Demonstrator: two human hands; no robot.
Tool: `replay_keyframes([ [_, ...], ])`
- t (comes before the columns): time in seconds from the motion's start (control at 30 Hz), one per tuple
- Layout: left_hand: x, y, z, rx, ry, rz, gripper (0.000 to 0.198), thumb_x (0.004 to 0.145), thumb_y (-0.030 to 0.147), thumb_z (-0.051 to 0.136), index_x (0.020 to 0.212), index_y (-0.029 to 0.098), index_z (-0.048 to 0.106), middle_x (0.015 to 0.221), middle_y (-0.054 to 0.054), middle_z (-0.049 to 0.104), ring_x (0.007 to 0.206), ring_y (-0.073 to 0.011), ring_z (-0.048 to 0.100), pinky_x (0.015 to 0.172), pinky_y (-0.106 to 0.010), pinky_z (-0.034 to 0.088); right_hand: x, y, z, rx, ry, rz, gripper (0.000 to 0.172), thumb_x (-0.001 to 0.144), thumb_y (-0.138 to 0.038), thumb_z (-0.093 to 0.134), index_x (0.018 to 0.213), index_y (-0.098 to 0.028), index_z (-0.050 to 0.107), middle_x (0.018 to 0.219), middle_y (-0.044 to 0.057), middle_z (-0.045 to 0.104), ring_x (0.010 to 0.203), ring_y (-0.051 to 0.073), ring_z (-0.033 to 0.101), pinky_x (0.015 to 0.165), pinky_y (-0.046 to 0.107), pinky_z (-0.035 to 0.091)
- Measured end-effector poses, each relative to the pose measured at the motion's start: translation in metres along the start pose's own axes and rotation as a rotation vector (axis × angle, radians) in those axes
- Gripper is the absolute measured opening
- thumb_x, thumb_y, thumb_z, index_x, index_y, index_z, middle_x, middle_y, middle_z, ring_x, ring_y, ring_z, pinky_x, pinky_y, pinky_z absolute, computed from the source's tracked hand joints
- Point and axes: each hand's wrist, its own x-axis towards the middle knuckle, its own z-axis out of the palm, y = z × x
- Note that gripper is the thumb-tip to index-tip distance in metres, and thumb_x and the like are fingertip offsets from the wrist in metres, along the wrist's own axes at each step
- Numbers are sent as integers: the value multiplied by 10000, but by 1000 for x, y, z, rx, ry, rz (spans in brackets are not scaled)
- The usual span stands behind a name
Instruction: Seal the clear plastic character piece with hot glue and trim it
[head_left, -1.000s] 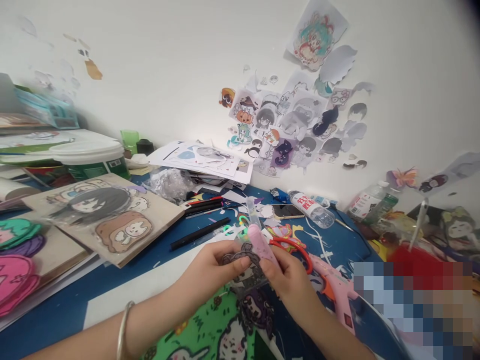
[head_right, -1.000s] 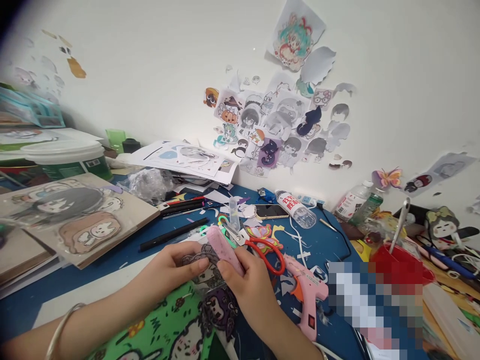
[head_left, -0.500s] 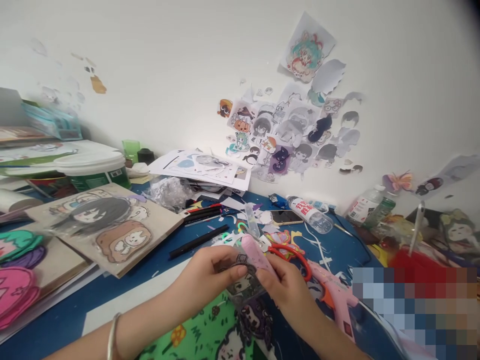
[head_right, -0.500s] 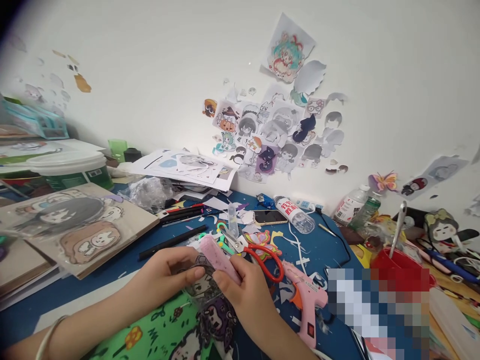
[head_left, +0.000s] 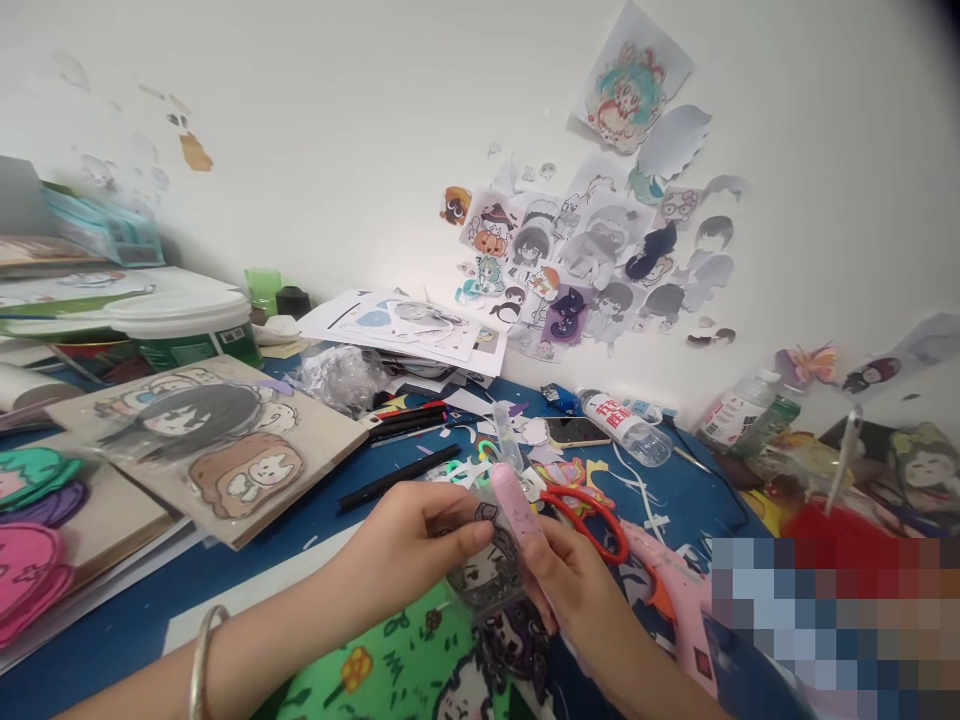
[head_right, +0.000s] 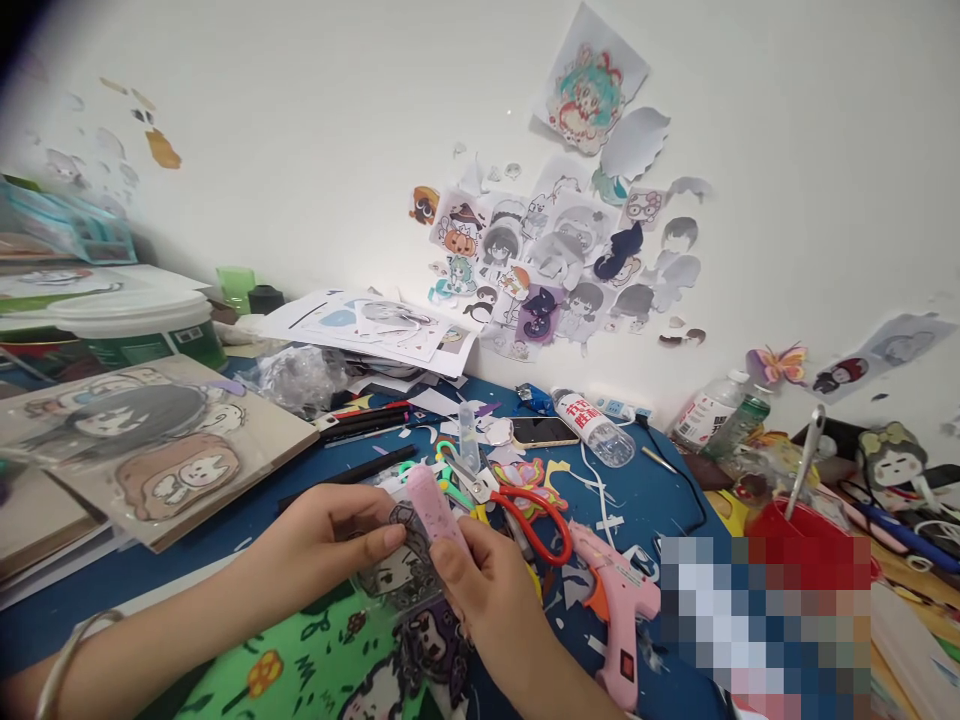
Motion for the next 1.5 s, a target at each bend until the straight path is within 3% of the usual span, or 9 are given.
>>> replay_keyframes([
  [0.4,1,-3,0,-16,-5,-12,380,769,419,505,518,212,308,515,76,260,489,-90,246,446,-224,190,1,6,0,60,0,15,429,845,-581,451,654,-197,428,466,-75,358,377,58,286,376,199,206],
  [0.7,-1,0,-1,-62,4,-51,331,746,432,513,549,201,382,530,71,309,502,-96,293,455,-215,223,-2,-7,-4,50,-9,-34,488,826,-661,383,692,-197,450,563,-41,399,477,90,357,447,226,272],
  [1.07,-1,4,-5,24,127,-40,333,743,399,498,523,203,342,522,78,271,496,-92,260,450,-211,210,4,7,-7,-48,-48,-87,444,851,-590,432,641,-201,391,492,-68,343,411,63,294,397,219,201],
  [1.33,0,3,-5,60,107,-12,336,760,419,477,536,207,343,533,76,282,500,-98,287,450,-205,232,2,-3,-6,-174,13,-69,447,836,-610,435,675,-193,445,503,-69,322,411,69,297,399,227,183],
  [1.5,2,-1,-5,89,112,-5,343,774,447,460,551,203,372,542,68,317,504,-102,311,455,-205,253,2,-5,-5,-113,35,-54,467,834,-630,410,655,-200,418,472,-74,331,384,65,287,381,222,194],
])
